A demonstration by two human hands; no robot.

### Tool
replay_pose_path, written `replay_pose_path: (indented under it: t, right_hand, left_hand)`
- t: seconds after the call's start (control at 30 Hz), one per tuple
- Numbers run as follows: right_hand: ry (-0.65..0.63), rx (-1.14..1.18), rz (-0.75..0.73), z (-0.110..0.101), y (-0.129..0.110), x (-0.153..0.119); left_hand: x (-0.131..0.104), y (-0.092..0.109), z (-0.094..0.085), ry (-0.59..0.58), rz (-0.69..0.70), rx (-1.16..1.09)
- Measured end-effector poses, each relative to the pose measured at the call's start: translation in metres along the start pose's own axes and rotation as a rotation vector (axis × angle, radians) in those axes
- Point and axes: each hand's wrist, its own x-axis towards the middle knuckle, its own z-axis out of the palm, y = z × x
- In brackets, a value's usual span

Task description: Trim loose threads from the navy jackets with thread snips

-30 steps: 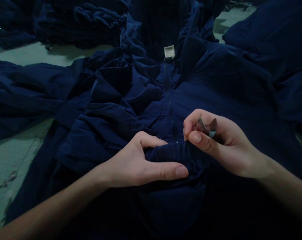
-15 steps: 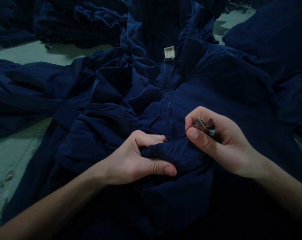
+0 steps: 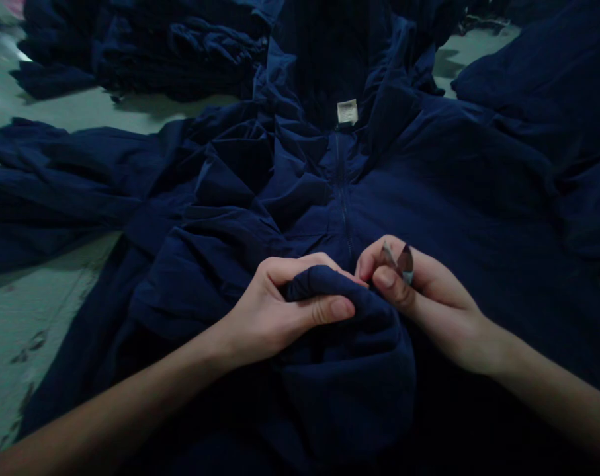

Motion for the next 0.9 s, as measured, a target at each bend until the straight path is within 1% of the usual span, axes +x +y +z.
replay_pose_path:
  t: [0.1, 0.13, 0.17, 0.2, 0.33, 0.43, 0.6, 0.67, 0.77, 0.83, 0.9]
  right_hand:
    - [0.221, -0.056, -0.115, -0.002, 0.003, -0.001]
    - [0.261, -0.109, -0.150, -0.004, 0.002, -0.001]
    - [0.259, -0.174, -0.186, -0.005, 0.000, -0.001]
    - [0.232, -0.238, -0.223, -0.006, -0.002, -0.002]
    - [0.065, -0.397, -0.363, -0.010, -0.010, -0.001]
    - [0.002, -0.457, -0.356, -0.012, -0.011, 0.001]
    - [-0.018, -0.548, -0.319, -0.010, -0.010, 0.000]
    - [-0.028, -0.589, -0.309, -0.007, -0.008, -0.001]
    - [-0.012, -0.671, -0.339, -0.002, -0.004, -0.003]
    - [0.002, -0.710, -0.360, 0.000, -0.002, -0.004]
    - [0.004, -0.686, -0.344, 0.001, 0.000, -0.003]
  left_hand:
    - [0.000, 0.000, 0.002, 0.042, -0.085, 0.003]
    - [0.000, 0.000, 0.002, 0.048, -0.101, 0.012]
    - [0.000, 0.000, 0.002, 0.045, -0.108, 0.025]
    - [0.000, 0.000, 0.002, 0.034, -0.104, 0.040]
    - [0.001, 0.000, 0.003, -0.003, -0.053, 0.086]
    - [0.000, 0.001, 0.003, -0.001, -0.055, 0.127]
    - [-0.001, -0.001, 0.003, -0.004, -0.087, 0.239]
    - [0.000, -0.003, 0.004, -0.013, -0.073, 0.268]
    - [0.000, -0.004, 0.005, -0.025, -0.045, 0.276]
    - [0.000, -0.004, 0.006, -0.027, -0.064, 0.266]
    - [-0.001, -0.003, 0.006, -0.025, -0.087, 0.258]
